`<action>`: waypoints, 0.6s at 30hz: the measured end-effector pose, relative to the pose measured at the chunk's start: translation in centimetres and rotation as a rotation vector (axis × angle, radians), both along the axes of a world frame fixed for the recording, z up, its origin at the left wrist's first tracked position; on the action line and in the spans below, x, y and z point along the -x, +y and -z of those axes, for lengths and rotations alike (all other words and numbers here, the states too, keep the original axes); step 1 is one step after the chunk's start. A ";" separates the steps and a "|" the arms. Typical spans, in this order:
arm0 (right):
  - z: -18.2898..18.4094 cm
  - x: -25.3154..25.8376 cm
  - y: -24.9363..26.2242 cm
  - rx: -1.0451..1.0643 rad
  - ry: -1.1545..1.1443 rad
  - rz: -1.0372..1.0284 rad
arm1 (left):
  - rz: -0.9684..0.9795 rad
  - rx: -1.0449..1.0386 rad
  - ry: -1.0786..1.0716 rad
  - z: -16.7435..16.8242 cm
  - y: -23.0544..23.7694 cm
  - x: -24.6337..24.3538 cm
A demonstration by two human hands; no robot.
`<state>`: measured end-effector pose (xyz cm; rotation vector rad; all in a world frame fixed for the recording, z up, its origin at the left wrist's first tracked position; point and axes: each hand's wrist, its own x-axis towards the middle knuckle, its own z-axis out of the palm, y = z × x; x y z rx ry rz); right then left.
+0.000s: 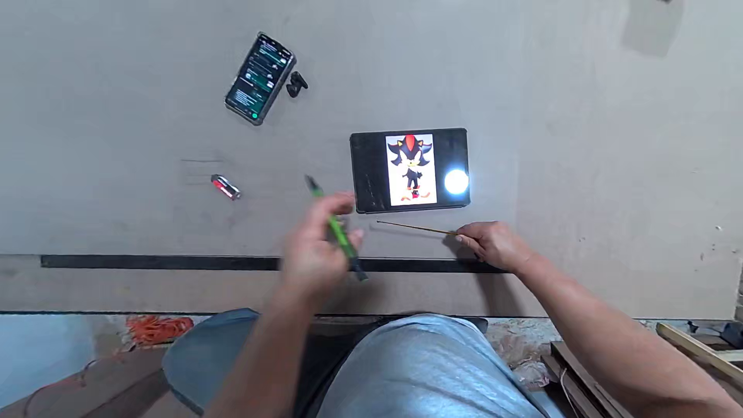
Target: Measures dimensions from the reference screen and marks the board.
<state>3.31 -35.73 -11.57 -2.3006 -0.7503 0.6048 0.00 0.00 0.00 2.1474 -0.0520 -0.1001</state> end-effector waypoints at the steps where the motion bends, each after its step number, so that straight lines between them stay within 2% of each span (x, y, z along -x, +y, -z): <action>1: 0.1 -0.5 -0.3 0.016 -0.033 -0.020 | 0.041 -0.060 0.042 2.5 -0.8 -0.2; 3: 0.2 -1.2 -0.9 0.047 -0.082 -0.051 | 0.087 -0.124 0.081 6.0 -2.5 -0.5; 5: 0.6 -1.8 -1.3 0.047 -0.126 -0.063 | 0.068 -0.163 0.074 7.6 -3.8 -0.8; 8: 1.1 -2.6 -1.9 0.023 -0.152 -0.049 | 0.045 -0.186 0.012 8.5 -4.7 -2.0; 14: 1.8 -4.4 -2.5 0.005 -0.228 0.110 | -0.020 -0.225 -0.044 9.8 -5.4 -4.9; 18: 2.5 -6.2 -2.9 0.015 -0.308 0.135 | -0.082 -0.167 -0.043 10.4 -4.9 -5.7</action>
